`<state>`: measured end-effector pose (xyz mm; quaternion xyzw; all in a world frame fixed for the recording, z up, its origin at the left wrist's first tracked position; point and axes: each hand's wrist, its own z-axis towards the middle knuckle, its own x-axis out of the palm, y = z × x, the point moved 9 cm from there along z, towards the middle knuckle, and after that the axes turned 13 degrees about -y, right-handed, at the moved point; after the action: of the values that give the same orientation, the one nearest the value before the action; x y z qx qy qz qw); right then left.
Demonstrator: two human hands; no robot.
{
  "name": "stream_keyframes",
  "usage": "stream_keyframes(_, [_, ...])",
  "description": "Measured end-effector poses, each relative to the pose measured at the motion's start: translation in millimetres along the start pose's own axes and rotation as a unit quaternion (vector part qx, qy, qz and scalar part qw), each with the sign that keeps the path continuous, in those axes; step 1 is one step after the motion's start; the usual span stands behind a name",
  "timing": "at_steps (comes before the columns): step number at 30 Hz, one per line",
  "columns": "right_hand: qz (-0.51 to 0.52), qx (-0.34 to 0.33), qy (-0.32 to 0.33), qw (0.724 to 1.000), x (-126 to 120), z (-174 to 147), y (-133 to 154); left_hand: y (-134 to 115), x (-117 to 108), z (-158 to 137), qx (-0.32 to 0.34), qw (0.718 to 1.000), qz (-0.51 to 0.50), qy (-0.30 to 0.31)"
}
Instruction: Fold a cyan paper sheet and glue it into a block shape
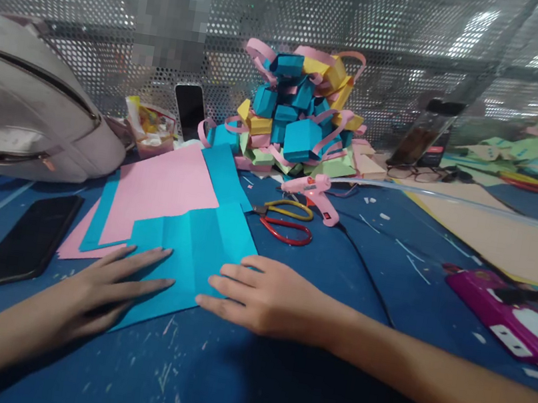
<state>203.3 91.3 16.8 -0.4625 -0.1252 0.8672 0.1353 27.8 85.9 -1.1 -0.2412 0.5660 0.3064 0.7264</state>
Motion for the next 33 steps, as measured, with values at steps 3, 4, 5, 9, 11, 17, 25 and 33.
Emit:
stream_keyframes(3, [0.009, -0.002, 0.001, 1.000, -1, 2, 0, 3, -3, 1, -0.006, 0.999, -0.038, 0.003])
stream_keyframes(4, [0.011, -0.003, 0.004, 1.000, -1, 2, 0, 3, -5, 2, -0.009, 0.999, -0.045, -0.003])
stream_keyframes(5, [0.013, -0.003, 0.010, 1.000, -1, 3, 0, 4, -6, 3, -0.013, 0.999, -0.051, -0.004])
stream_keyframes(9, [0.026, -0.006, 0.033, 0.999, 0, 6, 1, 4, -8, 6, -0.022, 0.998, -0.061, 0.003])
stream_keyframes(11, [0.036, -0.011, 0.039, 0.999, 2, 7, 1, 3, -9, 6, -0.015, 0.997, -0.071, 0.005])
stream_keyframes(17, [0.081, -0.002, 0.060, 0.995, 12, 17, 2, 5, -15, 4, -0.024, 0.996, -0.090, -0.007])
stream_keyframes(25, [0.169, 0.008, 0.112, 0.979, 23, 35, 10, 5, -14, -1, -0.021, 0.994, -0.103, 0.017])
stream_keyframes(33, [0.201, 0.017, 0.107, 0.974, 28, 58, 13, 14, -16, -6, -0.035, 0.987, -0.156, 0.005])
